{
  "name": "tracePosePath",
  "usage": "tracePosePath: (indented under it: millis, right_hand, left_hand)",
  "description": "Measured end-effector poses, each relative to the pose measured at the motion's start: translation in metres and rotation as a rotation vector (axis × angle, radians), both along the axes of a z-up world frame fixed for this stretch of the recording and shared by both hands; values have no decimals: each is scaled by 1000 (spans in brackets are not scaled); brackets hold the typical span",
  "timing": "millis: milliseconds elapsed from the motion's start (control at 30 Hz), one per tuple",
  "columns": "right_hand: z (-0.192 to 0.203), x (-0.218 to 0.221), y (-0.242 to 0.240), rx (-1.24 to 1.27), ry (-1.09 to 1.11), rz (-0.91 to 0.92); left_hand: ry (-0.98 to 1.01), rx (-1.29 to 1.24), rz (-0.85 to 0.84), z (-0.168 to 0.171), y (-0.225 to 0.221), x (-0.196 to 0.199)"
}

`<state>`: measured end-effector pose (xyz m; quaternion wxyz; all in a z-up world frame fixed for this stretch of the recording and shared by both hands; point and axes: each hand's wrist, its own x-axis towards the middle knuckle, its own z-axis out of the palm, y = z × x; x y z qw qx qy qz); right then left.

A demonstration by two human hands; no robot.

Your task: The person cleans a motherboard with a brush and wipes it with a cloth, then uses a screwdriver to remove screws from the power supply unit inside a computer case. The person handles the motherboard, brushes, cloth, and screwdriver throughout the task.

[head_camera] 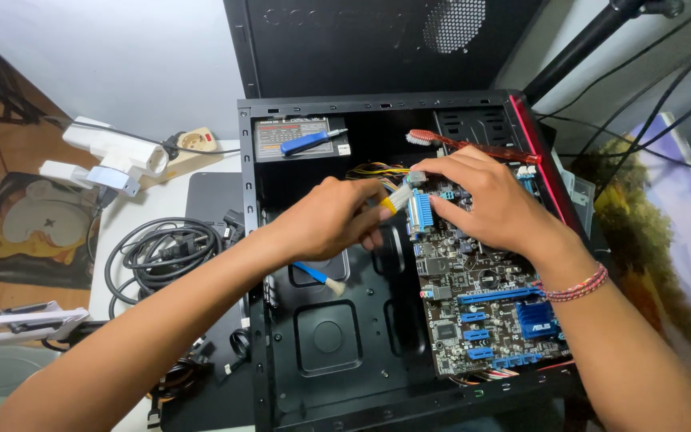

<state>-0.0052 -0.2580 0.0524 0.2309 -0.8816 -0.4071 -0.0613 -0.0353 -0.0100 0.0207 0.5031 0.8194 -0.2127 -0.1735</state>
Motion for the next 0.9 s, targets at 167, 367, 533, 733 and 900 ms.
tracePosePath:
  millis: [167,367,533,733,900]
  right_hand:
    - [0,0,1,-15,27,-33]
    - [2,-2,2,2,2,-9]
    - [1,-1,0,-11,10,-19]
    - [0,0,-1,-6,7,-7]
    - [0,0,-1,10,-17,29]
  left_hand:
    - [-105,137,-190,15,-2,-16]
    - [-282,253,-35,6,2,-4]
    - [-356,347,106,5,0,-5]
    - [-170,97,-53,8,-5,-11]
    - [-190,110,-5,8,1,-7]
